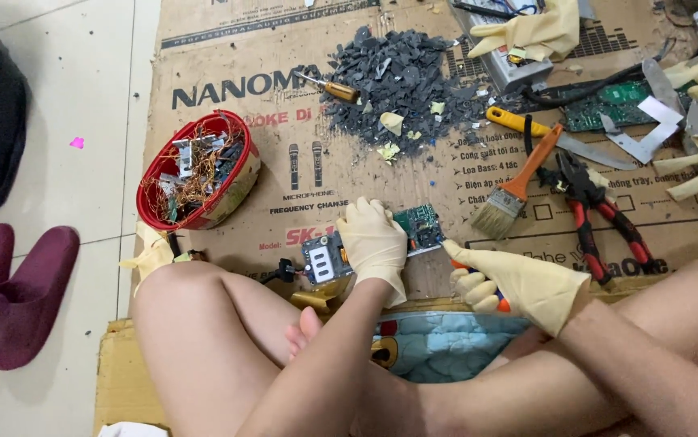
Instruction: Removing electronic components from a circuit board using pliers and a screwdriver.
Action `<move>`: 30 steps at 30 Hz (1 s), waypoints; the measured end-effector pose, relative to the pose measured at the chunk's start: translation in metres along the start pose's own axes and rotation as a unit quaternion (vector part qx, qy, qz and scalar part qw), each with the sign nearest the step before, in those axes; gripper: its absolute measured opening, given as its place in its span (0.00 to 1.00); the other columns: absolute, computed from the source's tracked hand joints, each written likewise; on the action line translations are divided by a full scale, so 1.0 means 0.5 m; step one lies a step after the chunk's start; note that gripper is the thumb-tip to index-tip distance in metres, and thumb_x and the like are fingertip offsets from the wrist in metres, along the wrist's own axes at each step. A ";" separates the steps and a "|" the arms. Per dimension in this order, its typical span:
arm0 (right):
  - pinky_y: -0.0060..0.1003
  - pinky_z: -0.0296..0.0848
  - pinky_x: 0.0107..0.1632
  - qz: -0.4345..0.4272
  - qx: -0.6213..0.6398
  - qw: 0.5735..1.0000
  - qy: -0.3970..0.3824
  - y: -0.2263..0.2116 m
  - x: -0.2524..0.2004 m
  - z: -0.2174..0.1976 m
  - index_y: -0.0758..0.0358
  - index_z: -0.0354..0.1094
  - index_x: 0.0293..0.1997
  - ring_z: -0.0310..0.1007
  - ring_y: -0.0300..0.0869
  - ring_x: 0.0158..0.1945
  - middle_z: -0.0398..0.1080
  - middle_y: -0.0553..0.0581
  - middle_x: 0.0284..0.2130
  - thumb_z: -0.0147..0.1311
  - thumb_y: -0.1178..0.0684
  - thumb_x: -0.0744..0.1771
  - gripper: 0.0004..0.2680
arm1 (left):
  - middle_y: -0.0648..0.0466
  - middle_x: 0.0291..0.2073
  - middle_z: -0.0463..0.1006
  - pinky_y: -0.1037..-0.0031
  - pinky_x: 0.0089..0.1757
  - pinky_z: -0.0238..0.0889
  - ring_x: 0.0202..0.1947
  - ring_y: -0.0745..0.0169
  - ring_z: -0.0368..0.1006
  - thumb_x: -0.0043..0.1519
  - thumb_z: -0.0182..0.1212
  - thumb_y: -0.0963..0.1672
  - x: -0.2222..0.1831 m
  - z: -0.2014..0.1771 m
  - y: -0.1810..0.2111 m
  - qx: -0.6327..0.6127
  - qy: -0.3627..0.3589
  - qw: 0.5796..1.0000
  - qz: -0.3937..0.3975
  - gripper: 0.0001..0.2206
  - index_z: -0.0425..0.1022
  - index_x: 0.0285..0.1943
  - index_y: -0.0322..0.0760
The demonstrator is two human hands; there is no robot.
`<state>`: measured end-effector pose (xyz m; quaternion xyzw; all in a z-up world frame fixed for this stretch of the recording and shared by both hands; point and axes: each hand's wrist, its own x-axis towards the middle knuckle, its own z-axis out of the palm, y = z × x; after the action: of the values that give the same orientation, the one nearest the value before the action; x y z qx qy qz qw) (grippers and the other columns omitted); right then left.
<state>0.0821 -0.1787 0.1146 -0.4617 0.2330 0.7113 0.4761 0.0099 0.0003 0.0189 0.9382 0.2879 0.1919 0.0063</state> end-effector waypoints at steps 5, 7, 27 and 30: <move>0.19 0.43 0.16 -0.026 0.143 0.989 -0.037 0.035 0.044 -0.030 0.54 0.50 0.32 0.41 0.25 0.12 0.39 0.34 0.18 0.47 0.35 0.71 0.16 | 0.56 0.31 0.64 0.59 0.41 0.57 0.36 0.52 0.64 0.50 0.60 0.45 0.004 0.001 -0.001 0.012 -0.043 0.999 -0.017 0.08 0.66 0.32 0.43; 0.21 0.43 0.15 -0.050 0.138 0.989 -0.020 0.041 0.060 -0.043 0.54 0.50 0.32 0.40 0.26 0.12 0.39 0.35 0.18 0.49 0.32 0.70 0.18 | 0.57 0.31 0.64 0.59 0.41 0.57 0.36 0.53 0.64 0.50 0.60 0.45 0.004 -0.002 0.002 0.004 -0.048 0.999 -0.014 0.08 0.66 0.32 0.44; 0.45 0.60 0.11 -0.167 -0.264 0.917 0.248 0.054 0.136 -0.048 0.65 0.58 0.15 0.53 0.44 0.06 0.53 0.55 0.07 0.60 0.29 0.62 0.27 | 0.53 0.31 0.65 0.58 0.40 0.58 0.36 0.50 0.65 0.46 0.64 0.45 0.006 -0.007 0.003 0.023 -0.059 0.998 -0.017 0.11 0.67 0.31 0.41; 0.22 0.47 0.19 -0.076 -0.091 0.991 0.064 0.009 0.015 0.036 0.57 0.51 0.29 0.38 0.26 0.15 0.38 0.36 0.18 0.47 0.26 0.69 0.23 | 0.56 0.32 0.65 0.59 0.41 0.58 0.37 0.53 0.65 0.48 0.63 0.46 0.007 -0.016 0.007 0.043 -0.070 0.996 -0.021 0.10 0.67 0.32 0.43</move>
<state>0.0692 -0.1634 0.1160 -0.5642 0.1617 0.6603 0.4686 0.0116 -0.0013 0.0280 0.9426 0.3142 0.1128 -0.0099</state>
